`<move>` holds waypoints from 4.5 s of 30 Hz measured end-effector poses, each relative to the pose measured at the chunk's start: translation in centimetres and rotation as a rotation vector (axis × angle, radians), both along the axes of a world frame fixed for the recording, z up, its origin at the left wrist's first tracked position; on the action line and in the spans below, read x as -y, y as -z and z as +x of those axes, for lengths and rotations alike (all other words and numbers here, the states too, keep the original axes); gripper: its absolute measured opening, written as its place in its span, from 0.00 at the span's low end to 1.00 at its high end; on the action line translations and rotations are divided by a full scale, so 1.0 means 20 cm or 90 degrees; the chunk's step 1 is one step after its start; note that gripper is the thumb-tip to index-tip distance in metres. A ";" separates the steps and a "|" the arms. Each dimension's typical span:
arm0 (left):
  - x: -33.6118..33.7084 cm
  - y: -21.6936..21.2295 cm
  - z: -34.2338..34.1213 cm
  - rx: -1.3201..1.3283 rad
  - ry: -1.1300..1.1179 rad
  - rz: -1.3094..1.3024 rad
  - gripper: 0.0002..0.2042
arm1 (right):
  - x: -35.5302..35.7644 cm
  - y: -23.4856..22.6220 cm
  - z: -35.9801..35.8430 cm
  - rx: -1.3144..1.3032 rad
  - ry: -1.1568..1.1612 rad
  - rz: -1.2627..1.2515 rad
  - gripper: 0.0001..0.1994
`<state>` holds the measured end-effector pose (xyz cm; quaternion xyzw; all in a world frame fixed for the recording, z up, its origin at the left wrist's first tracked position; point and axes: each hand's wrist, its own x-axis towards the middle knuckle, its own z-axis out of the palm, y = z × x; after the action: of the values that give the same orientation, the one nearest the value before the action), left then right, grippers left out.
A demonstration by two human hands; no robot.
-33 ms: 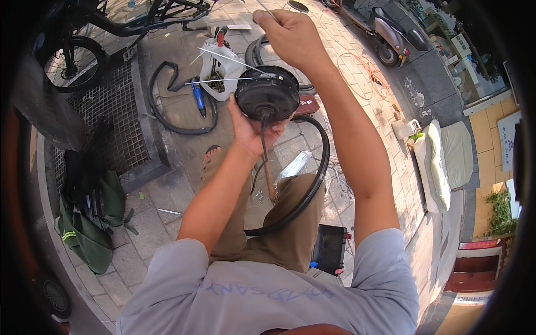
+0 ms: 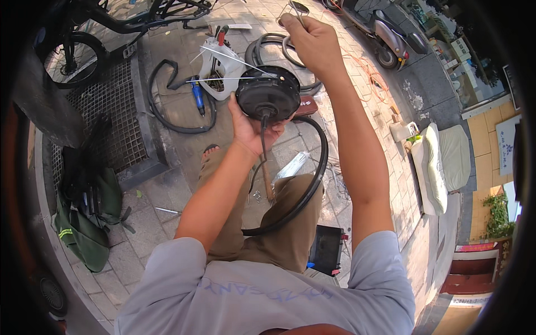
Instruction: The person inserts metal spokes into a bicycle hub and aligns them with a wheel rim. They repeatedly pick up spokes, insert them into the hub, and adjust their position while holding the rim.
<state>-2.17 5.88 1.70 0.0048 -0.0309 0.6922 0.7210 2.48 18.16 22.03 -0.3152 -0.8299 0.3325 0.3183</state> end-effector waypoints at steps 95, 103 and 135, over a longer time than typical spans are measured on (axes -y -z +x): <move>0.04 -0.29 -0.11 -0.064 -0.245 -0.186 0.36 | 0.64 0.26 0.51 0.028 0.010 0.031 0.18; 0.01 -0.26 -0.10 -0.127 -0.277 -0.167 0.35 | 0.47 0.19 0.70 -0.325 -0.346 -0.932 0.19; 0.04 -0.24 -0.08 -0.185 -0.286 -0.121 0.29 | 0.69 0.54 0.40 -0.318 0.013 -0.195 0.15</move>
<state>-3.78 5.12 6.43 0.0432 0.1397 0.8267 0.5433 10.55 4.37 11.32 -0.2765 -0.6626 0.5182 0.4647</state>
